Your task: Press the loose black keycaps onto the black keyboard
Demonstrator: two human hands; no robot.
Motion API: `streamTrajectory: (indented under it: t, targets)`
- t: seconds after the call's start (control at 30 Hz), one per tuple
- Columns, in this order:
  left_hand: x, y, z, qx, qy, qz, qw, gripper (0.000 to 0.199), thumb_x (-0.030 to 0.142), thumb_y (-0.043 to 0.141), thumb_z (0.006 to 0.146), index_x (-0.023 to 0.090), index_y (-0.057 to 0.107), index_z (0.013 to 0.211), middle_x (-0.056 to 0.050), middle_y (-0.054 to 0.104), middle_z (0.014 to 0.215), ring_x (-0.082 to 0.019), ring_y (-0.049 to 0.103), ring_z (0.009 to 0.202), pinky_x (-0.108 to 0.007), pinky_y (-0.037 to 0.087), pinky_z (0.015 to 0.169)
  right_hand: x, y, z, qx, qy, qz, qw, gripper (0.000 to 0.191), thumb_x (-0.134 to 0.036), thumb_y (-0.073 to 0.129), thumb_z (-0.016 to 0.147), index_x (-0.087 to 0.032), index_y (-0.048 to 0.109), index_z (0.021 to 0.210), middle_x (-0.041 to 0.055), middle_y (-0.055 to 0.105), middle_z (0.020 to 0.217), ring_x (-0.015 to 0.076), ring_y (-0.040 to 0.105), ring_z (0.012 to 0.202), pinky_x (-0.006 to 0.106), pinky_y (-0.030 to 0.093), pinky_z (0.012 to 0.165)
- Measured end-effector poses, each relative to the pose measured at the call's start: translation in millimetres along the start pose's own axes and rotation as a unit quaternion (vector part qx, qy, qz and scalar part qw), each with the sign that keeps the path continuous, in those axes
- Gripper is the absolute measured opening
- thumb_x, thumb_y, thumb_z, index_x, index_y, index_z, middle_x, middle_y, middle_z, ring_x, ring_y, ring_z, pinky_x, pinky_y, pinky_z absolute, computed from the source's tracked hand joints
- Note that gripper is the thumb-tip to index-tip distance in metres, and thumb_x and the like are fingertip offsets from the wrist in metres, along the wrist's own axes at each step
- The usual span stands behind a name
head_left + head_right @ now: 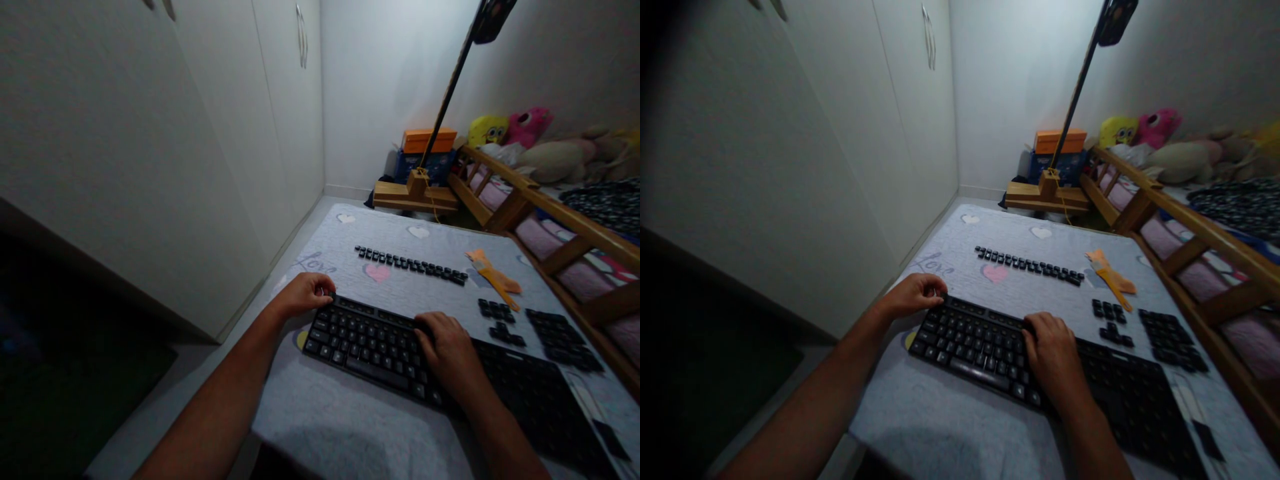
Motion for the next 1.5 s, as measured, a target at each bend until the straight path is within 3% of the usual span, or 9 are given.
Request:
streamTrajectory:
  t: [0.4, 0.73, 1.1, 1.5]
  targets:
    - [-14.5, -5.5, -7.2, -0.035, -0.025, -0.038, 0.998, 0.02, 0.021, 0.064, 0.07, 0.014, 0.068, 0.087, 0.002, 0.055, 0.066, -0.009, 0.049, 0.061, -0.021, 0.038, 0.057, 1.0, 1.3, -0.2, -0.003, -0.002, -0.001, 1.0, 0.019, -0.026, 0.048, 0.088, -0.019, 0.064, 0.098, 0.0083, 0.066, 0.098, 0.0239, 0.057, 0.091, 0.039, 0.044, 0.082]
    - [-19.4, 9.4, -10.4, -0.104, -0.043, -0.147, 0.983, 0.025, 0.027, 0.069, 0.068, 0.012, 0.066, 0.088, 0.002, 0.053, 0.064, -0.008, 0.047, 0.057, -0.02, 0.035, 0.053, 1.8, 2.0, -0.2, -0.006, 0.0, 0.0, 1.0, 0.019, -0.025, 0.048, 0.088, -0.019, 0.064, 0.097, 0.0085, 0.066, 0.099, 0.0241, 0.056, 0.091, 0.039, 0.044, 0.082]
    - [-19.9, 4.7, -12.0, -0.083, -0.064, -0.122, 0.987, 0.021, 0.027, 0.066, 0.07, 0.012, 0.069, 0.084, 0.0, 0.058, 0.066, -0.009, 0.05, 0.057, -0.021, 0.037, 0.053, -0.5, 1.1, 0.2, -0.009, 0.004, 0.0, 1.0, 0.019, -0.025, 0.048, 0.088, -0.019, 0.063, 0.097, 0.0089, 0.066, 0.098, 0.0247, 0.057, 0.092, 0.039, 0.044, 0.082]
    - [-20.7, 8.9, -8.8, -0.093, -0.035, -0.102, 0.99, 0.015, 0.022, 0.063, 0.071, 0.011, 0.066, 0.079, -0.001, 0.059, 0.069, -0.009, 0.05, 0.062, -0.022, 0.037, 0.059, -0.8, 1.8, 0.7, -0.013, 0.0, -0.008, 1.0, 0.019, -0.024, 0.049, 0.088, -0.019, 0.063, 0.099, 0.0088, 0.065, 0.098, 0.025, 0.056, 0.092, 0.039, 0.044, 0.083]
Point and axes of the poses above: each hand's wrist, its own z-axis towards the middle knuckle, its own y-axis out of the palm, x = y × z, the point moved 9 cm from there along z, towards the middle knuckle
